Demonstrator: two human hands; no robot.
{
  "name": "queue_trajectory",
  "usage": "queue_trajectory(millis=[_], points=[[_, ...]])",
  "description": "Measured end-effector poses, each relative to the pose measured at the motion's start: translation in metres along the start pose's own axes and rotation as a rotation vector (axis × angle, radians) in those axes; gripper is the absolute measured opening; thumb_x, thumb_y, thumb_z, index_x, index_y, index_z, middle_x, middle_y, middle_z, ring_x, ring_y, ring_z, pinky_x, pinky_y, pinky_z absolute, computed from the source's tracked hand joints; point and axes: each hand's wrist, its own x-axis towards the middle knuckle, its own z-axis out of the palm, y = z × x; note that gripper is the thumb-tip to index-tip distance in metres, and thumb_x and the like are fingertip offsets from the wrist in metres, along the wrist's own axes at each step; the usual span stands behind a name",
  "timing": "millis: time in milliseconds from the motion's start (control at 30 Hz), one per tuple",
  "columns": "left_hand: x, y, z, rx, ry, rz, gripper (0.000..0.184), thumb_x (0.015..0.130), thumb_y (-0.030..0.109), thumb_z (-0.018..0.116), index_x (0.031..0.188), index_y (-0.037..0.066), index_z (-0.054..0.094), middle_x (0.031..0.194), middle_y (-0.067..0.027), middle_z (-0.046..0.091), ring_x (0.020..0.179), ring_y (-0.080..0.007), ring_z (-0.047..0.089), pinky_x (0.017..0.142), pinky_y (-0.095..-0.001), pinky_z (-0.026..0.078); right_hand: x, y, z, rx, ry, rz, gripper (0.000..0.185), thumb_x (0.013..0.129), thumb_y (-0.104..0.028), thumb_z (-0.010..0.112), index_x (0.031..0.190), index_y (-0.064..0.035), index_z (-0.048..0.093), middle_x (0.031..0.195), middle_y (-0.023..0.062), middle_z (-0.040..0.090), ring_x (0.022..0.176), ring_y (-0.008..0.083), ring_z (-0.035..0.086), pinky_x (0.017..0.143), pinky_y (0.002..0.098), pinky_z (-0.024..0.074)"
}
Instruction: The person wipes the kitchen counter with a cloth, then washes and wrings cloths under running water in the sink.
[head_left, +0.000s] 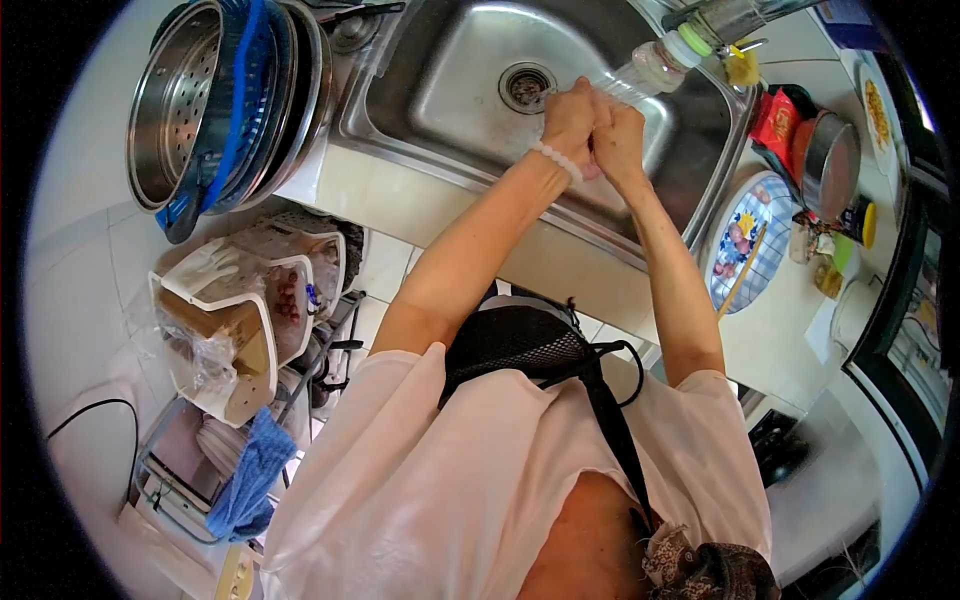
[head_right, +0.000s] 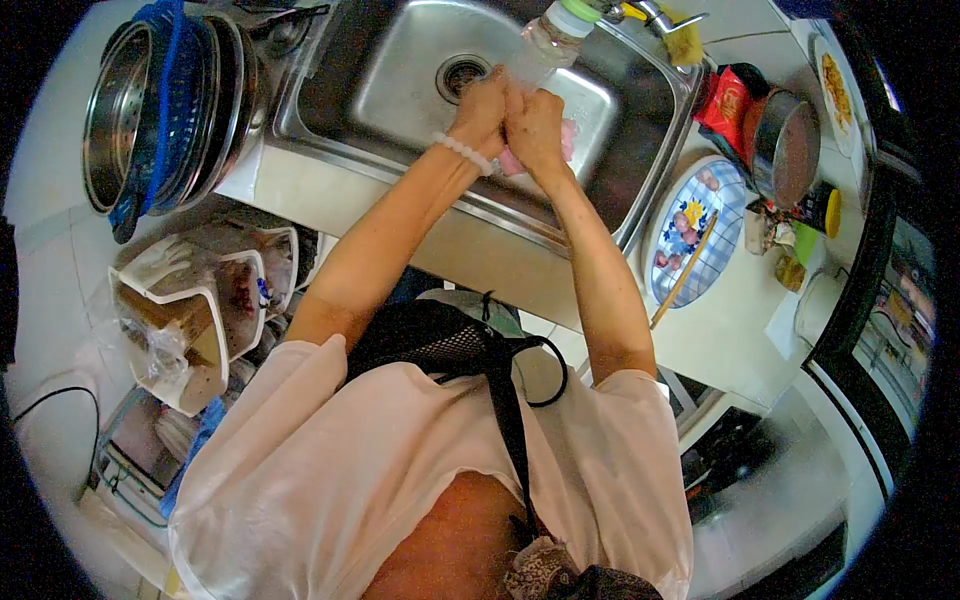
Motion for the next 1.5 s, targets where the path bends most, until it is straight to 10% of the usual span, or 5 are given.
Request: queue_trajectory(millis=[233,300,433,933,1500], points=[[0.011,-0.01,-0.012,0.003,-0.023,0.064,0.028,0.09,0.022,0.041,0.069,0.003,0.045,0.069,-0.006,0.049,0.056,-0.0148,0.046,0.047,-0.0324,0.039,-0.002,0.026,0.007,0.177,-0.073,0.3,0.025,0.084,-0.014,0.042,0.075,0.0045,0.056,0.059,0.0194,0.055,0.055,0.0276,0.057,0.054,0.0399,0.0452],[0.01,-0.01,-0.012,0.184,0.061,0.192,0.029,0.089,0.023,0.043,0.068,0.003,0.046,0.064,-0.0059,0.049,0.051,-0.0154,0.046,0.044,-0.0317,0.039,-0.002,0.018,-0.002,0.849,-0.164,0.679,0.022,0.085,-0.011,0.043,0.083,0.0055,0.057,0.068,0.0127,0.059,0.056,0.0195,0.056,0.053,0.0329,0.048],[-0.001,0.001,-0.019,0.303,-0.061,0.101,0.027,0.09,0.028,0.044,0.088,0.003,0.053,0.08,-0.0078,0.056,0.069,-0.0182,0.055,0.048,-0.0332,0.045,0.0,0.018,-0.011,0.972,-0.141,0.691,0.024,0.09,-0.017,0.044,0.08,-0.0002,0.057,0.066,0.007,0.058,0.05,0.0121,0.053,0.037,0.0224,0.0389],[-0.005,0.009,-0.024,0.458,-0.105,0.078,0.023,0.079,0.027,0.056,0.096,0.011,0.055,0.09,-0.0048,0.057,0.08,-0.0191,0.053,0.066,-0.0352,0.045,0.01,0.028,-0.034,0.923,-0.256,0.649,0.013,0.078,0.004,0.053,0.09,0.0007,0.055,0.081,0.0089,0.059,0.069,0.0162,0.059,0.061,0.0272,0.05],[0.011,0.02,-0.042,-0.248,-0.237,-0.015,0.032,0.086,0.032,0.047,0.099,0.003,0.051,0.102,-0.0128,0.056,0.095,-0.0285,0.054,0.085,-0.0429,0.043,0.007,0.029,-0.005,1.018,0.017,0.828,0.02,0.09,-0.019,0.05,0.091,-0.0002,0.057,0.079,0.0047,0.059,0.065,0.0128,0.054,0.056,0.0268,0.0448]])
